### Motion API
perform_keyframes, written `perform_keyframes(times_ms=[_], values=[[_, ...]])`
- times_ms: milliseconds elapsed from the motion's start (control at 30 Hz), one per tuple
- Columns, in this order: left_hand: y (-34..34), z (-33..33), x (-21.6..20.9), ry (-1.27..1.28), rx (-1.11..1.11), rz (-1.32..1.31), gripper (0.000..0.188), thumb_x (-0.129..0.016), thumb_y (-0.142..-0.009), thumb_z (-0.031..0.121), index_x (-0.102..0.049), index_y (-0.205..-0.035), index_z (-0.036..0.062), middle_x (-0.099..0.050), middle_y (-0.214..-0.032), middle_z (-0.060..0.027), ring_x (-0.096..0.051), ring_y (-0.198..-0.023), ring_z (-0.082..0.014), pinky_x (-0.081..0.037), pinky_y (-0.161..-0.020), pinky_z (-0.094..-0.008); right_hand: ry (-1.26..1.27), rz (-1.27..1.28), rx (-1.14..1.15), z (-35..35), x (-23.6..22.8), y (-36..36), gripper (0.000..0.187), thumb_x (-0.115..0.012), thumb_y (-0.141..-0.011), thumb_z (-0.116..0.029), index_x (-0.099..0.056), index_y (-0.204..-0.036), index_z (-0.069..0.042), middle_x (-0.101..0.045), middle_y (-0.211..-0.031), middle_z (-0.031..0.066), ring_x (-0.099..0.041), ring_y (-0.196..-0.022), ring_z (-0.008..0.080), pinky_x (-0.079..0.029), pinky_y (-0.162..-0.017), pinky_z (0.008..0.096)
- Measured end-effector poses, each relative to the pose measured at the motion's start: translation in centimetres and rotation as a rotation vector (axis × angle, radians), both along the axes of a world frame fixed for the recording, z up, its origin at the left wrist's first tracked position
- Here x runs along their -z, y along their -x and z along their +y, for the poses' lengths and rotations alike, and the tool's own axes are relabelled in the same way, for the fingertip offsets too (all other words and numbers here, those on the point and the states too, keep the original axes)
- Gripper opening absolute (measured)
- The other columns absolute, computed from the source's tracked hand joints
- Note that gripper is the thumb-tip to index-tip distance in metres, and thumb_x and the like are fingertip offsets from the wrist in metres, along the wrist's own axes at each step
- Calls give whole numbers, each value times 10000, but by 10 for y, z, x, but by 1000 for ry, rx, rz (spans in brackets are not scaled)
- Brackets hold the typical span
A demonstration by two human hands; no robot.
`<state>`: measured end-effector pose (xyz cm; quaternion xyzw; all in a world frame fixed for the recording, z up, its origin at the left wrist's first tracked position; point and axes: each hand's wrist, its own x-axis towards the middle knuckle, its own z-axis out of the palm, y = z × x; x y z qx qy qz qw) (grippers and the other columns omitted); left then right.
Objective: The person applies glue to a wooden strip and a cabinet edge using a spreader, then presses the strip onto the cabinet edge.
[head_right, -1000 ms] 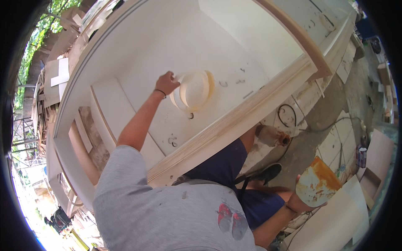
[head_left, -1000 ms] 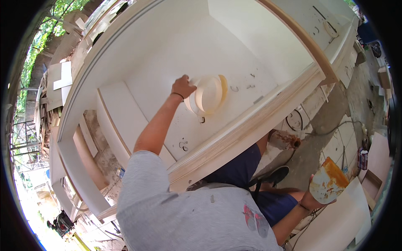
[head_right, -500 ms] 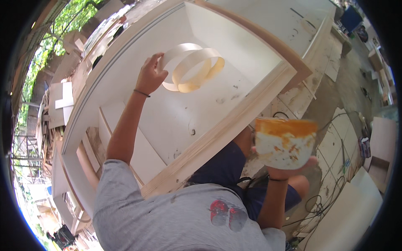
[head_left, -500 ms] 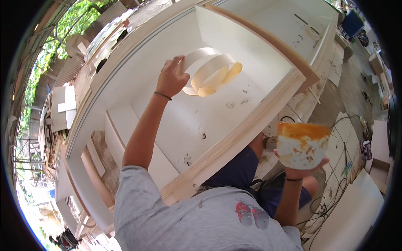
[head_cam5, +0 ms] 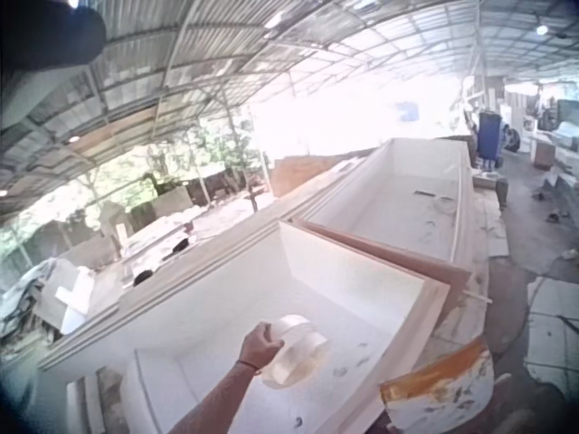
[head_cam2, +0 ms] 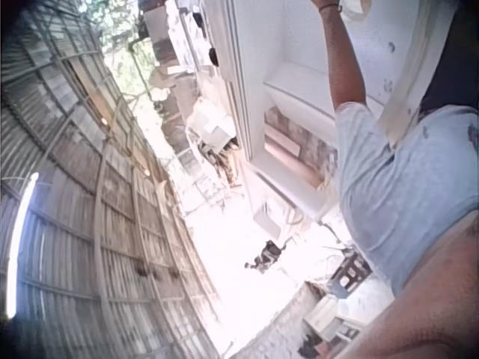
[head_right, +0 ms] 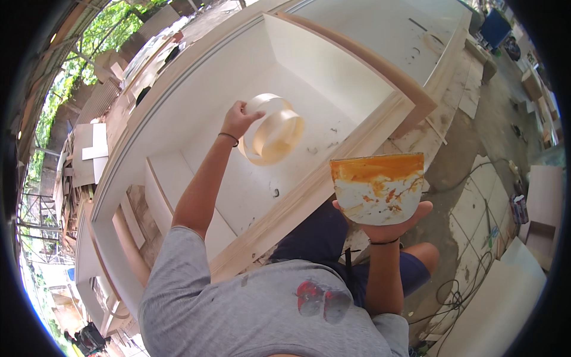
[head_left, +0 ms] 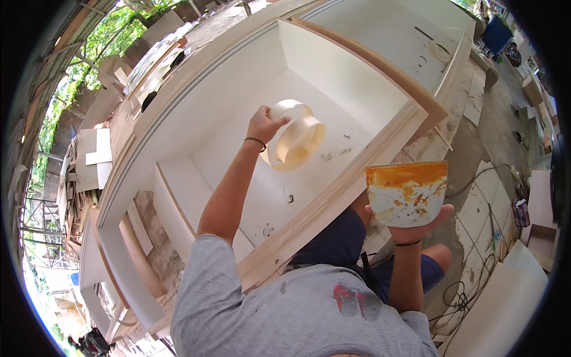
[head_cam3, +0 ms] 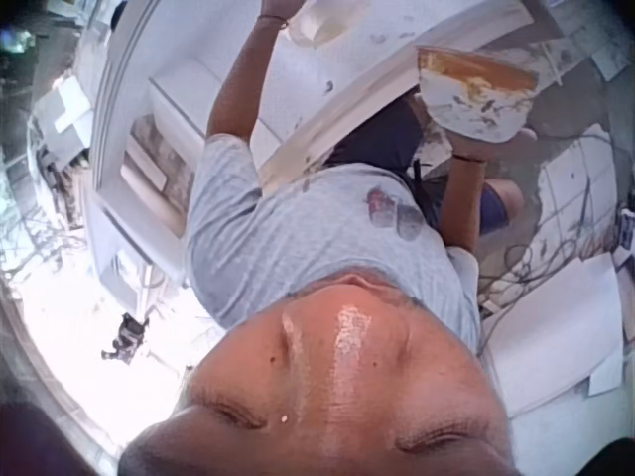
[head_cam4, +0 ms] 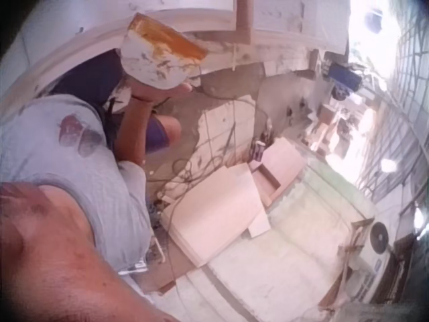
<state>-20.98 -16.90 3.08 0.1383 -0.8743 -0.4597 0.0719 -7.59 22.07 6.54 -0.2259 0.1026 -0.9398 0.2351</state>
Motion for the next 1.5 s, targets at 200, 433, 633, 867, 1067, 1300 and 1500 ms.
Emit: perform_keyframes(times_ms=[200, 433, 633, 867, 1067, 1300, 1500], values=[[-5, -14, 9, 157, -69, -50, 610, -805, -711, 504, -592, -956, -13, -641, -852, -120, -620, -728, -189, -517, -675, -318, -8, -16, -2, -1, 4, -3, 1015, -535, -757, -793, -277, -1522, -179, -267, -1564, 158, -240, -1419, 457, -147, -996, 824], [7, -27, 14, 251, -37, 102, 573, -829, -694, 409, -592, -980, -28, -675, -887, -151, -668, -795, -228, -537, -720, -331, 3, -9, 5, -1, 8, -3, 1003, -537, -765, -784, -277, -1522, -179, -259, -1566, 163, -240, -1417, 459, -145, -992, 829], [9, -33, -13, 270, -48, -94, 556, -750, -781, 492, -589, -980, -1, -636, -715, -101, -625, -614, -171, -533, -647, -332, -16, -23, 20, -1, 13, -8, 997, -531, -768, -783, -278, -1521, -181, -260, -1565, 163, -238, -1414, 470, -156, -983, 832], [11, -60, 50, -169, -199, 56, 322, -598, -824, 146, -554, -1095, -23, -639, -1021, -164, -634, -916, -233, -513, -838, -337, 39, -80, 9, -9, 22, -11, 1010, -507, -761, -807, -270, -1526, -190, -217, -1582, 152, -208, -1422, 476, -140, -1003, 818], [-20, -4, -18, -697, -200, 60, 195, -613, -849, 93, -535, -1007, 8, -597, -972, -95, -597, -866, -147, -504, -776, -303, 27, -109, -6, -18, 16, -10, 1024, -509, -748, -817, -270, -1525, -195, -223, -1581, 151, -214, -1420, 476, -148, -1013, 811], [-27, 18, -38, -216, -102, 391, 431, -812, -764, 254, -565, -959, -40, -565, -1025, -97, -588, -864, -182, -506, -736, -317, 23, -149, -42, -21, 27, -8, 1029, -523, -731, -819, -288, -1520, -201, -257, -1573, 132, -210, -1419, 482, -140, -1020, 808], [-49, 56, -81, 65, 2, 353, 360, -788, -803, 190, -585, -975, -53, -562, -1080, -91, -618, -859, -144, -509, -801, -264, -92, 5, -184, -53, -8, 18, 1093, -601, -710, -782, -227, -1535, -170, -144, -1606, 130, -155, -1439, 469, -241, -993, 796]])
